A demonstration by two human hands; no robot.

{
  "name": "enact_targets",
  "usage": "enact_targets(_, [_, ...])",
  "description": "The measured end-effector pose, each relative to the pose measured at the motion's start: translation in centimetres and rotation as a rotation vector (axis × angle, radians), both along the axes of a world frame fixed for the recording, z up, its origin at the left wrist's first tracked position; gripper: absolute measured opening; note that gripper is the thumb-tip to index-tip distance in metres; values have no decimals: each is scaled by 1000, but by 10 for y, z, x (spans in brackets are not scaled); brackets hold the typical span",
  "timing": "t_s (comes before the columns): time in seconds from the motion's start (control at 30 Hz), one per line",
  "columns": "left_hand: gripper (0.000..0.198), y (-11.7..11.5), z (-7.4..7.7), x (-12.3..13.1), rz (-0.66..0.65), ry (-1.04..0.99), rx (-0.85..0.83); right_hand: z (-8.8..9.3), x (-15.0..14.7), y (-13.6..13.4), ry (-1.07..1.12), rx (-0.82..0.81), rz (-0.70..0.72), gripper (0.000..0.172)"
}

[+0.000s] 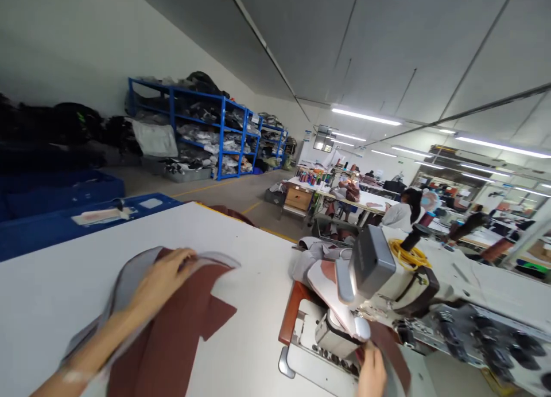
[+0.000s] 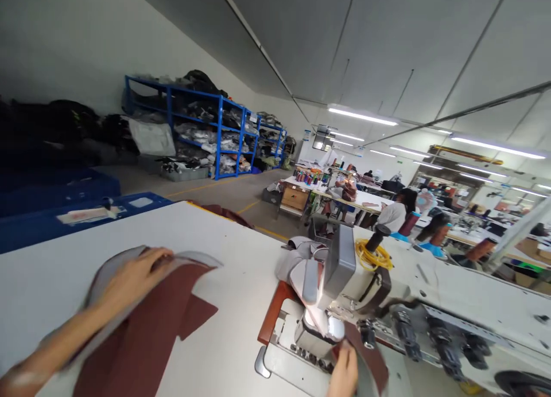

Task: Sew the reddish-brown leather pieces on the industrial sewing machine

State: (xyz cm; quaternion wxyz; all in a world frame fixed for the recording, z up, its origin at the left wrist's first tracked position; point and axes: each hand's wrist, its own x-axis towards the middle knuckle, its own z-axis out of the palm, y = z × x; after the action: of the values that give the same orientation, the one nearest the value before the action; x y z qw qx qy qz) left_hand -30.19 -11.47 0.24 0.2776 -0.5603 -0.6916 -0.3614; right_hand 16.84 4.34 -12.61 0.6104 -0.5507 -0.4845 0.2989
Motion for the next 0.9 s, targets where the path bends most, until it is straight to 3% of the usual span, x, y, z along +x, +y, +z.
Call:
enact_targets(0.07, [23,-3,9,73,-193,-40,-5,-8,-14,-41,14,-7,11,56])
enact_targets(0.13, [18,-6,8,148,-445,-15,-1,-2,-30,-78,82,-19,214,68])
enact_targets(0.23, [24,-4,-11,235,-762,-93,9,34,-31,-114,171,-75,437,72])
enact_targets(0.33, [26,9,-33,285,-768,-154,106,74,1,-137,125,-123,429,53])
enact_targets(0.43, [22,26,-40,311,-730,-243,135,95,35,-157,118,-113,351,55])
enact_targets(0.6, [11,45,-36,338,-716,-378,36,99,55,-167,204,75,401,76])
enact_targets(0.7, [15,48,-43,350,-718,-445,-37,103,62,-152,68,63,311,53])
enact_targets(0.8, [17,49,-49,351,-885,-444,-169,106,74,-129,-34,46,93,32])
enact_targets(0.9, [12,56,-38,340,-1066,-276,-139,108,88,-103,-118,62,-43,27])
